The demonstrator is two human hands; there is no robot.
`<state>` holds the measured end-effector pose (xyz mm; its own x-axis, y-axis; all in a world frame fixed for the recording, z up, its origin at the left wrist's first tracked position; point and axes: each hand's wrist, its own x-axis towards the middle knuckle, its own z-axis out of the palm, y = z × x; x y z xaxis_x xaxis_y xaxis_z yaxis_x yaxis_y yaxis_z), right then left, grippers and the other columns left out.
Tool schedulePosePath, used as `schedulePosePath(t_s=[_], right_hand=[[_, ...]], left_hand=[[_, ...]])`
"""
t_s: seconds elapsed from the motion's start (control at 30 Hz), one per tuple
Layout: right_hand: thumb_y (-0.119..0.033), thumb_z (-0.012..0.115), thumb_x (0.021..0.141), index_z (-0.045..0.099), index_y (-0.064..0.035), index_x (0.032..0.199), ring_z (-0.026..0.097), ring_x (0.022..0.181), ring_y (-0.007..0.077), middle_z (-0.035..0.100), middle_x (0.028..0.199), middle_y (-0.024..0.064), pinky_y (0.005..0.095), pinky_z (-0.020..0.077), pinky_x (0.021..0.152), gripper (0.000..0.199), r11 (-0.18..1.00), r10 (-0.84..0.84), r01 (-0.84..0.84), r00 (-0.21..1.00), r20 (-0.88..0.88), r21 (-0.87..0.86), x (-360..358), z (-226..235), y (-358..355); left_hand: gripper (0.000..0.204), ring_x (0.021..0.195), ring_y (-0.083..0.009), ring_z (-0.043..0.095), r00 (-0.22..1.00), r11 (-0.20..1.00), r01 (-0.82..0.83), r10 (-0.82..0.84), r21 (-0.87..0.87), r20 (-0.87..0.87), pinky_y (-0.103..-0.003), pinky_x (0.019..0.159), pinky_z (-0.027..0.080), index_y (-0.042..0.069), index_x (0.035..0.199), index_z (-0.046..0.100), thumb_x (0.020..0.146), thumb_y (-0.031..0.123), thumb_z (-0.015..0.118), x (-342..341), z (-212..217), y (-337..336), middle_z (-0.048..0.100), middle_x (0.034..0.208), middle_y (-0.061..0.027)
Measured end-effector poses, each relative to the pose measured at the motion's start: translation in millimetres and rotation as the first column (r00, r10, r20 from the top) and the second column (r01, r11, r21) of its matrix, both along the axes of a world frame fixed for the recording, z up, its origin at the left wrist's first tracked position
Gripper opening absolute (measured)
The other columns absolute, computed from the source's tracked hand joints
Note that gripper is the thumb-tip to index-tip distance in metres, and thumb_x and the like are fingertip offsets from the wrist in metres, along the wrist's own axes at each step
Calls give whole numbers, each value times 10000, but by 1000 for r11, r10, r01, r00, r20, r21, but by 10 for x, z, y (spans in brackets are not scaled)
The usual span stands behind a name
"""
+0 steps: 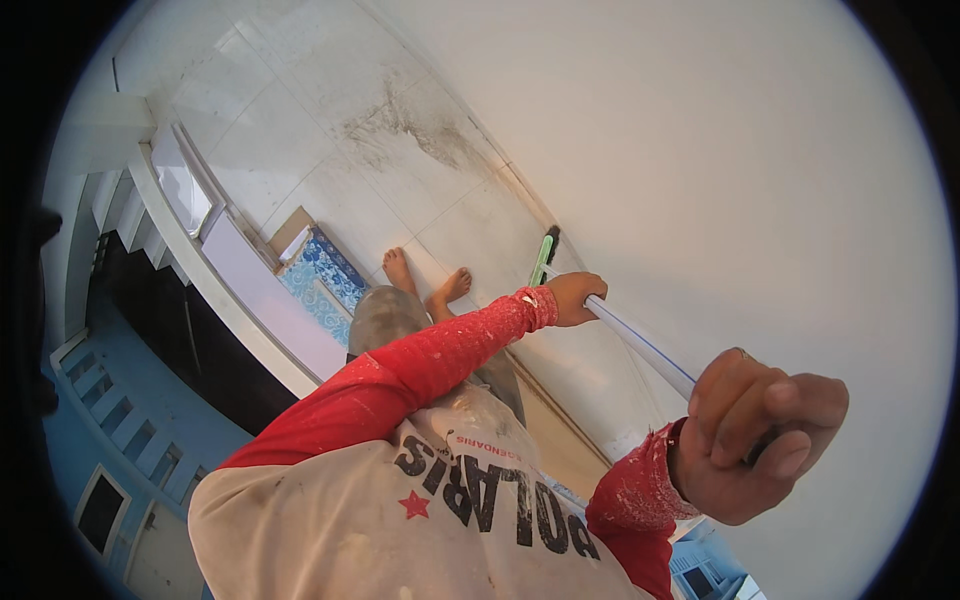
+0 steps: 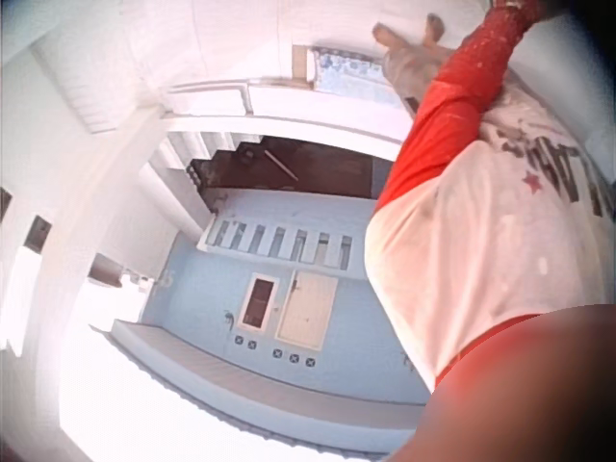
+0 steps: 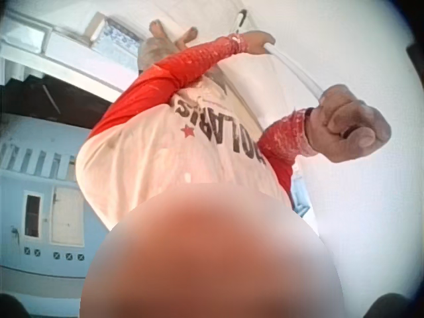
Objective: The person sweeps a tiled floor with a long-handled broom, moving from a stair landing into a hallway and around a wooden scaffold. The person continues sweeping along the walls and under the scaffold, gathering visible dust and debris.
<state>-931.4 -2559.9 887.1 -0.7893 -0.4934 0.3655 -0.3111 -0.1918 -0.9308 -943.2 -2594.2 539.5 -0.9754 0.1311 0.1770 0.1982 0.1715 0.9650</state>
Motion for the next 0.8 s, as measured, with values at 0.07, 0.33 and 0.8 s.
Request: schedulePosePath(t_s=[0.07,0.33,0.8], right_hand=[[-260,576,942,560,-15,833,373,436,84,460,542,-12,238,331,457,269,978,-100,99,995,-5,182,24,-317,26],[-334,710,866,581,-16,734,452,458,119,515,554,22,245,348,436,367,942,-271,301,943,-192,151,-277,-991,405],[-356,578,962,535,-67,773,395,405,91,431,513,-22,263,311,441,349,966,-129,117,991,-40,-231,-562,-622,921]], left_hand=[[295,952,-350,644,965,965,256,-251,-61,79,-442,842,507,90,1021,650,830,309,703,-71,-207,310,675,929,-154],[204,899,-372,652,864,824,502,-461,-262,204,-450,795,509,70,976,625,802,165,676,-598,-687,227,668,887,-177],[183,811,-350,655,989,867,132,-84,-480,119,-439,699,521,75,851,621,856,243,693,-666,-369,-614,677,818,-120]])
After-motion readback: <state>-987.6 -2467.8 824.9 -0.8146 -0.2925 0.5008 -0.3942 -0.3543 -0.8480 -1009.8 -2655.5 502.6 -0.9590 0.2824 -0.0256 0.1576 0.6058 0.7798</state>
